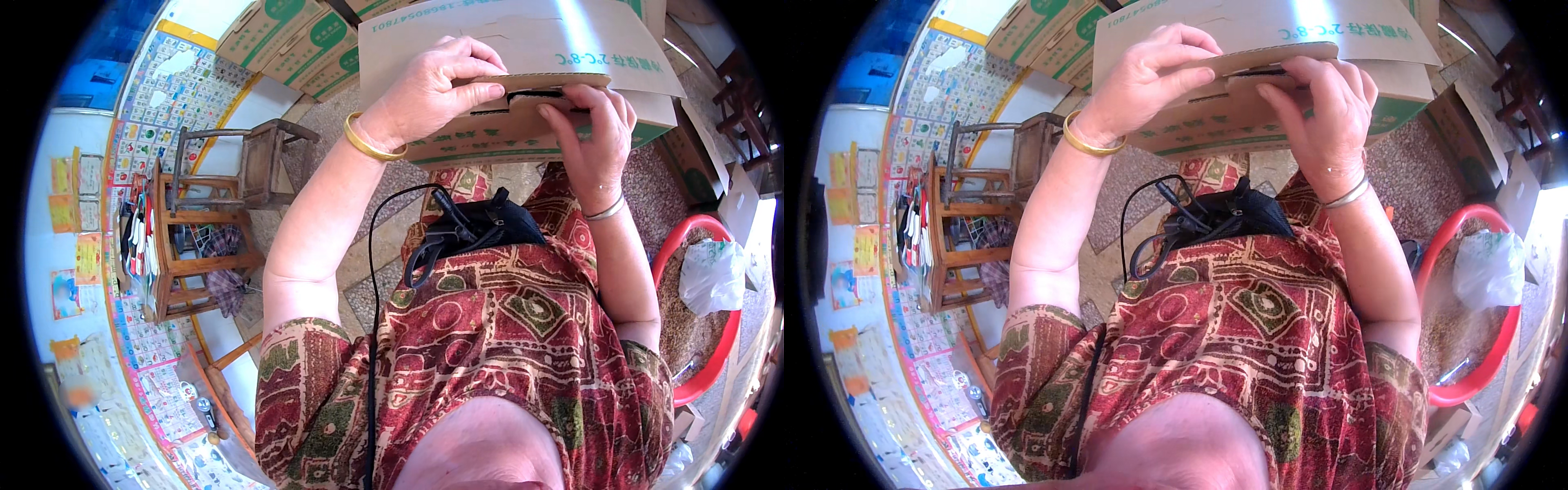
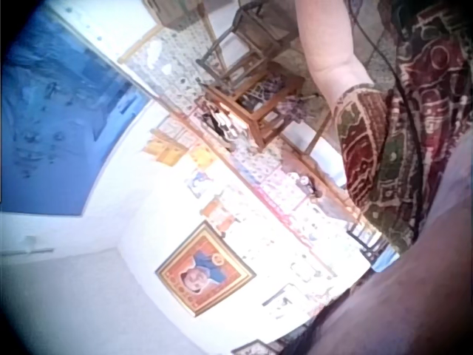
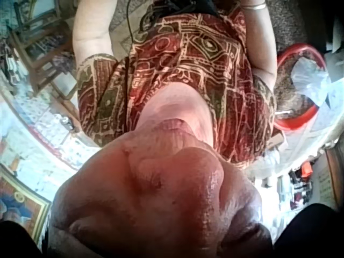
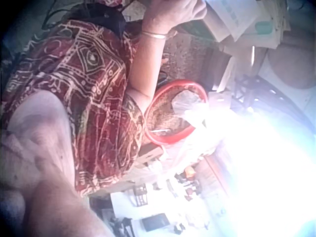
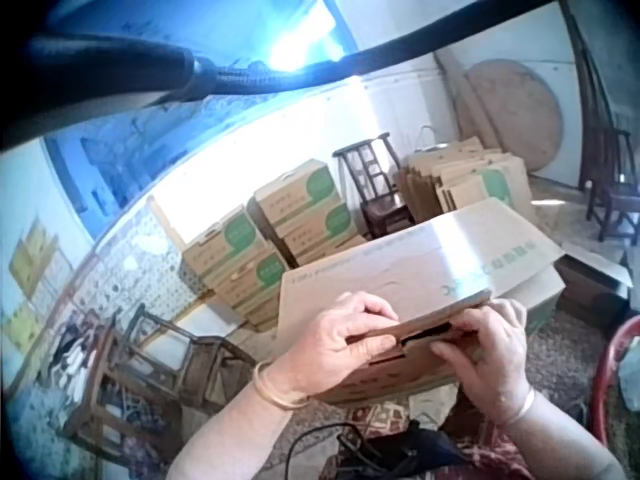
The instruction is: The person sits on the floor and assembles flat cardboard boxes by folding the sides and tucking in the flaps. They use a small metal tool to help fold the cardboard edges and secure the box shape. The person handles multiple boxes, stacking the finished ones to the side.
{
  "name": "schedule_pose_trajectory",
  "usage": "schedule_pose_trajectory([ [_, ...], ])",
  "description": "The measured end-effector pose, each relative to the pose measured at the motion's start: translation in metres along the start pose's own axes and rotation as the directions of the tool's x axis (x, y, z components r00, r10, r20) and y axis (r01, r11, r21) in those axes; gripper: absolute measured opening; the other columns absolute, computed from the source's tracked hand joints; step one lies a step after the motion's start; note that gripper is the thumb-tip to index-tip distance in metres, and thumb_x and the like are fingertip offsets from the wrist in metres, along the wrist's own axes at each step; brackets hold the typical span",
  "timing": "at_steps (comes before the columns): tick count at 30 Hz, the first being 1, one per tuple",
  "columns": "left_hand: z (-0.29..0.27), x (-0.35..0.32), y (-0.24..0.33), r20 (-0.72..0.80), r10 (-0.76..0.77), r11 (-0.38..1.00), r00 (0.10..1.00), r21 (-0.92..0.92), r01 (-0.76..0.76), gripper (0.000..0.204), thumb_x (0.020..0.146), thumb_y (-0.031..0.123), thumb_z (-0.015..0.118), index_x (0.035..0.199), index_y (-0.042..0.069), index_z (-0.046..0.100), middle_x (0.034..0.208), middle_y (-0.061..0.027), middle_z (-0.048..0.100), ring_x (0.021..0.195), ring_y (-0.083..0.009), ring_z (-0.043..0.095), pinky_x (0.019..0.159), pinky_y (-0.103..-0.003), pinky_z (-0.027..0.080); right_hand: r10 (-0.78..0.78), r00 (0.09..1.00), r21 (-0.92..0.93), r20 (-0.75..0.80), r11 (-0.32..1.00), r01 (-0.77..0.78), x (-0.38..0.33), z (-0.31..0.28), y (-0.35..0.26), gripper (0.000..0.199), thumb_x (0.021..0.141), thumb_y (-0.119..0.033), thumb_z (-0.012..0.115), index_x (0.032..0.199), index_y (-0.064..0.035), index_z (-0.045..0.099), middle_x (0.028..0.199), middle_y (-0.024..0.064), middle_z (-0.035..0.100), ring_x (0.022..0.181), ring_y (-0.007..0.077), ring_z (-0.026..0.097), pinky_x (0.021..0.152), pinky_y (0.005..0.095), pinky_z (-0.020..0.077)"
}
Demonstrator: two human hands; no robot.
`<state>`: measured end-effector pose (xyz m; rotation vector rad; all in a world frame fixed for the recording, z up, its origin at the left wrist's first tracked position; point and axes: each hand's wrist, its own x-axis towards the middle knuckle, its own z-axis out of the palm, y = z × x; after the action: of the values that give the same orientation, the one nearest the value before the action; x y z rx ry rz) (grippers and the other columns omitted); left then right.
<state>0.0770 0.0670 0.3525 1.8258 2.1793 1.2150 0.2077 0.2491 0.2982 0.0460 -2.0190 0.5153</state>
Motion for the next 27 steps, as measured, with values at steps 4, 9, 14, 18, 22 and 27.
schedule_pose_trajectory([
  [4,-0.001,-0.002,0.000,0.001,0.057,0.996,0.998,0.065,-0.057,0.016,0.082,0.009,0.067,0.096,0.001,0.068,0.098,-0.0053,0.063,0.096,-0.0168,0.057,0.085,-0.026,0.044,0.080,0.997,0.001,-0.002,0.997,-0.080,-0.001,0.002,-0.001,0.029,0.068,-0.018,0.078,0.090,-0.0119,0.060,0.080,-0.0005,0.061,0.081,0.0206,0.056,0.082,0.0345,0.0371],
  [9,0.001,-0.005,0.002,-0.008,0.113,0.991,0.994,0.075,-0.112,0.017,0.080,0.006,0.069,0.097,0.002,0.070,0.098,-0.0050,0.064,0.093,-0.0166,0.058,0.082,-0.026,0.045,0.111,0.994,0.002,0.012,0.994,-0.111,-0.002,0.002,-0.002,0.028,0.067,-0.018,0.079,0.086,-0.0117,0.058,0.081,0.0008,0.060,0.081,0.0228,0.056,0.082,0.0358,0.0374],
  [14,0.004,-0.005,0.002,-0.036,0.199,0.968,0.979,0.160,-0.191,0.020,0.078,0.006,0.071,0.098,0.003,0.070,0.096,-0.0058,0.064,0.090,-0.0179,0.059,0.079,-0.026,0.047,0.128,0.992,-0.008,-0.011,0.992,-0.128,-0.002,0.005,-0.002,0.029,0.067,-0.019,0.079,0.084,-0.0112,0.057,0.080,0.0021,0.060,0.080,0.0247,0.055,0.082,0.0371,0.0381],
  [18,0.006,-0.005,0.008,-0.019,0.258,0.939,0.966,0.241,-0.246,0.022,0.076,0.005,0.071,0.098,0.004,0.070,0.095,-0.0067,0.064,0.087,-0.0197,0.060,0.076,-0.027,0.048,0.138,0.989,-0.016,-0.045,0.990,-0.138,-0.004,0.007,-0.002,0.029,0.065,-0.018,0.080,0.081,-0.0110,0.057,0.078,0.0026,0.059,0.079,0.0253,0.055,0.080,0.0366,0.0388],
  [22,0.007,-0.009,0.010,-0.019,0.302,0.920,0.953,0.268,-0.286,0.026,0.073,0.002,0.073,0.099,0.005,0.071,0.094,-0.0065,0.064,0.086,-0.0206,0.060,0.074,-0.028,0.048,0.130,0.989,0.007,-0.075,0.991,-0.130,-0.007,0.009,-0.001,0.030,0.062,-0.018,0.082,0.078,-0.0112,0.057,0.076,0.0020,0.058,0.077,0.0250,0.055,0.078,0.0356,0.0391],
  [27,0.007,-0.013,0.009,0.010,0.351,0.913,0.936,0.216,-0.345,0.031,0.070,0.002,0.074,0.101,0.006,0.071,0.094,-0.0055,0.063,0.084,-0.0203,0.060,0.073,-0.030,0.047,0.084,0.991,0.018,-0.101,0.996,-0.083,-0.016,0.009,0.005,0.028,0.063,-0.015,0.081,0.077,-0.0114,0.058,0.079,0.0023,0.059,0.081,0.0255,0.056,0.081,0.0364,0.0395],
])
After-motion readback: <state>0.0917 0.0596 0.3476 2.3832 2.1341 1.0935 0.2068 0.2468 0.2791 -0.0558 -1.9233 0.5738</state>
